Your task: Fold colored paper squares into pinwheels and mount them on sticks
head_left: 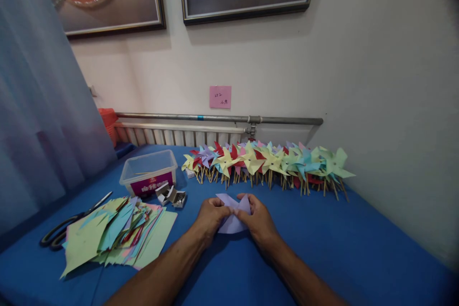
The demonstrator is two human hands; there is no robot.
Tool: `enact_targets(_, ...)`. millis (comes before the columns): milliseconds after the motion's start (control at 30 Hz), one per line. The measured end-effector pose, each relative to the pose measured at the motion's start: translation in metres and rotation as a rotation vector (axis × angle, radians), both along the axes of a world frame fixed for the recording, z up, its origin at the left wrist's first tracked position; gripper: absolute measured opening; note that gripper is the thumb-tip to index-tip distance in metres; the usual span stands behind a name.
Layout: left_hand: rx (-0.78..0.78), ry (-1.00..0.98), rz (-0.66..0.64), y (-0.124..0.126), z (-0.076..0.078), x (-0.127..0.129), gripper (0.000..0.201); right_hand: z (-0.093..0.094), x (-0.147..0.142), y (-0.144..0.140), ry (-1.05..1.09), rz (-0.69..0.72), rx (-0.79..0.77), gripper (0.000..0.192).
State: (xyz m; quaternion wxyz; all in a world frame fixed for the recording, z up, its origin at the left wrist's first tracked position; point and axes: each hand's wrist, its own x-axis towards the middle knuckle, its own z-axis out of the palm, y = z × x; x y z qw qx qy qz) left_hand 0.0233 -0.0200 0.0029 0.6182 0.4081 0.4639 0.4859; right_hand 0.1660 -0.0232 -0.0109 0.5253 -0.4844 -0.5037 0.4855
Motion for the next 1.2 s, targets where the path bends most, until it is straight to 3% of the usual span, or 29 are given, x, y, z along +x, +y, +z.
enact_targets(200,0.025,0.022,0.071,0.005,-0.007,0.000,0.017,0.002,0.003,-0.002,0.033,0.057,0.023,0.036)
enact_targets(400,-0.018,-0.016,0.119,0.008,-0.009,-0.002,0.011,0.007,0.014,-0.007,-0.265,-0.065,0.191,0.028)
enact_targets(500,-0.053,-0.067,0.084,0.008,-0.006,-0.005,0.011,0.016,0.022,-0.012,-0.388,0.032,0.272,0.038)
enact_targets(633,-0.083,-0.104,0.061,0.006,0.003,-0.009,0.009,0.025,0.031,-0.016,-0.500,0.233,0.301,0.035)
enact_targets(867,-0.096,-0.111,0.070,0.001,0.013,-0.010,0.017,0.032,0.032,-0.017,-0.399,0.302,0.235,0.032)
enact_targets(1033,-0.064,-0.068,0.058,0.004,0.004,-0.009,0.012,0.031,0.031,-0.018,-0.386,0.243,0.229,0.023)
enact_targets(1200,-0.036,-0.022,0.026,0.008,-0.007,-0.007,0.012,0.025,0.029,-0.014,-0.359,0.242,0.224,0.029)
